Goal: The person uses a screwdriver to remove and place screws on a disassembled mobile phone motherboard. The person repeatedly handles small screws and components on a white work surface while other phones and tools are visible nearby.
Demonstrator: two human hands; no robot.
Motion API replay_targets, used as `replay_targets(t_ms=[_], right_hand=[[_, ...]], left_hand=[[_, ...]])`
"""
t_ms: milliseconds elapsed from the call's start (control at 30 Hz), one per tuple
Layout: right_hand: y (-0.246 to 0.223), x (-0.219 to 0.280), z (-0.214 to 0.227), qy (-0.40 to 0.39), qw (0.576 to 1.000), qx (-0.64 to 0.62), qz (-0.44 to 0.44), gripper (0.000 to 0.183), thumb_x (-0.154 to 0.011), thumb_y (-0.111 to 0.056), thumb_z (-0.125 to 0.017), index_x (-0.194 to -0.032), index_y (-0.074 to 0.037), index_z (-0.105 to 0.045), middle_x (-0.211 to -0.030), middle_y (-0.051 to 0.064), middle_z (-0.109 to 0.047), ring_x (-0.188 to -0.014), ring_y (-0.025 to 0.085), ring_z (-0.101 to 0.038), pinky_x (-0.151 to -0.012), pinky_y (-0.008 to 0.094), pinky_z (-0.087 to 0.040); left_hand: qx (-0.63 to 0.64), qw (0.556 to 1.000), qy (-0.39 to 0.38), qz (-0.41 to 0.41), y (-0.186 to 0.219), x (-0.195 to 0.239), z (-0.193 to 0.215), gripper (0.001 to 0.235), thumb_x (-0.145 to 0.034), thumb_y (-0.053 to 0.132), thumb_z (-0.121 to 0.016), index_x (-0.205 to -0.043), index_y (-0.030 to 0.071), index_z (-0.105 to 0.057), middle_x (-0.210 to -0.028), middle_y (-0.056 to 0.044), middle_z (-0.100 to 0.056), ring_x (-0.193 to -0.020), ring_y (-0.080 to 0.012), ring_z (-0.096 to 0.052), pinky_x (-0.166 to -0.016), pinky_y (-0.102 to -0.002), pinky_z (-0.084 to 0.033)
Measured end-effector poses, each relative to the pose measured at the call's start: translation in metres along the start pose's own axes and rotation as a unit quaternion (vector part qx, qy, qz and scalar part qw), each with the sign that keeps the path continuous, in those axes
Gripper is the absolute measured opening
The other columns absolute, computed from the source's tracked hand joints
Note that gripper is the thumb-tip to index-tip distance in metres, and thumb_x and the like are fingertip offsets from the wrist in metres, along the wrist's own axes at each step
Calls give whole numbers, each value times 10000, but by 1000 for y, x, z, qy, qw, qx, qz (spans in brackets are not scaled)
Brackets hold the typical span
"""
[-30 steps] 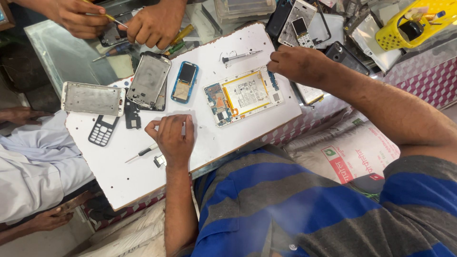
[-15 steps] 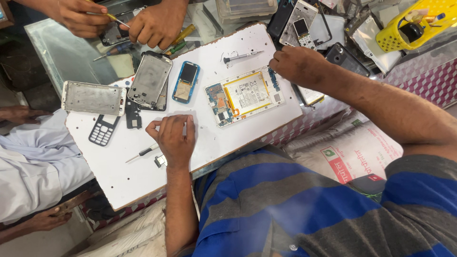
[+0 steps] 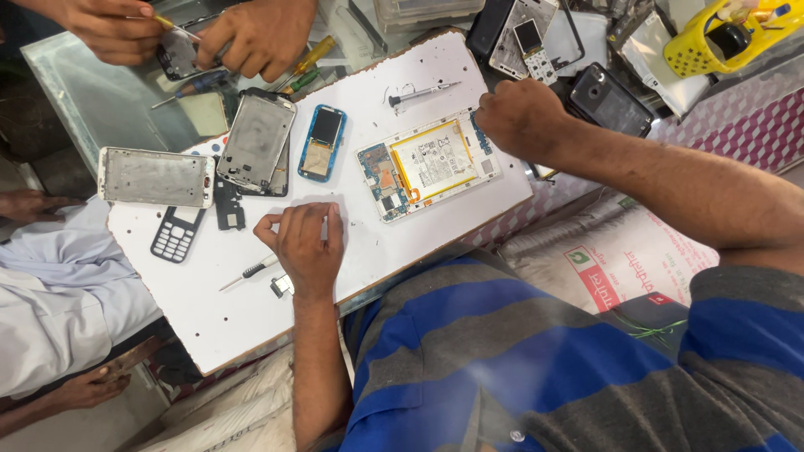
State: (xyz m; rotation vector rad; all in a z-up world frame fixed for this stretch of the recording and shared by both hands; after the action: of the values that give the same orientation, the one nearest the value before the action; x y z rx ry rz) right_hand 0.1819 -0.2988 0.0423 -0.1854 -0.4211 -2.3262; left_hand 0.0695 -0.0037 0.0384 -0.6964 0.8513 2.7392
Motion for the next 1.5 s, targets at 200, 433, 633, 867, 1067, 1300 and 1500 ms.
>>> replay_targets(t_ms=[200, 433, 633, 867, 1067, 1300, 1500], right_hand=[[12, -2, -17, -58, 993, -70, -74, 50, -779, -95, -692, -819, -68, -708, -867, 117, -688, -853, 302, -706, -724, 442, -622], [-3, 6, 29, 80, 993, -42, 78, 58, -793, -59, -688, -849, -47, -688, -879, 71, -679, -890, 253, -688, -692, 358, -634], [-18, -1, 20, 25, 994, 52, 89, 80, -831, -95, -676, -754, -83, -689, -821, 35, -674, -858, 204, -681, -617, 336, -621], [-14, -8, 8, -16, 999, 33, 35, 71, -831, -128, -684, -782, -88, -717, -828, 44, -692, -819, 209, -691, -604, 344, -612], [7, -6, -18, -136, 988, -20, -70, 123, -810, -135, -721, -920, -109, -770, -975, 102, -763, -948, 296, -746, -767, 438, -628], [23, 3, -28, -160, 978, -40, -125, 242, -1009, -301, -601, -971, -142, -779, -1033, 103, -774, -942, 335, -757, -764, 502, -629], [44, 32, 7, 6, 959, -243, -149, 291, -1004, -148, -605, -1229, -173, -788, -990, 160, -756, -837, 328, -724, -746, 465, -606]], left_hand=[[-2, 1000, -10, 4, 0, -1, -1, 129, -1005, 157, -742, -897, 118, -683, -874, 28, -718, -823, -143, -629, -958, -416, -325], [-1, 1000, -10, 3, 0, -4, 0, 135, -1010, 168, -734, -897, 118, -680, -880, 34, -722, -833, -133, -631, -963, -415, -314], [-7, 1000, -4, -1, 0, -3, 1, 131, -1006, 171, -731, -899, 116, -680, -885, 28, -724, -836, -138, -630, -961, -412, -314], [-3, 1000, -9, 6, -2, -1, -1, 135, -996, 163, -737, -881, 116, -684, -870, 23, -724, -816, -141, -626, -955, -415, -316], [-2, 1000, -2, -3, 1, -2, 1, 134, -987, 160, -742, -880, 114, -675, -893, 17, -720, -856, -153, -641, -967, -421, -322], [15, 999, 27, 5, 0, -1, 8, 148, -967, 180, -769, -875, 123, -668, -898, 23, -706, -876, -159, -644, -955, -420, -327], [21, 999, 43, 5, -2, 0, 12, 129, -961, 184, -769, -890, 121, -681, -894, 28, -708, -859, -157, -638, -936, -422, -325]])
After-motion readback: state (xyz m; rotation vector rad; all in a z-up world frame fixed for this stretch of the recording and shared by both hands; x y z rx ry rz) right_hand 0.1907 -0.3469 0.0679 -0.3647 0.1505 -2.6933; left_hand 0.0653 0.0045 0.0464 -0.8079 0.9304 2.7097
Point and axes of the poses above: each hand's wrist, its own x-axis away from the middle knuckle, its own z-axis out of the back of the hand, y = z × x, the point moved 8 cm from there along -x, towards the middle knuckle
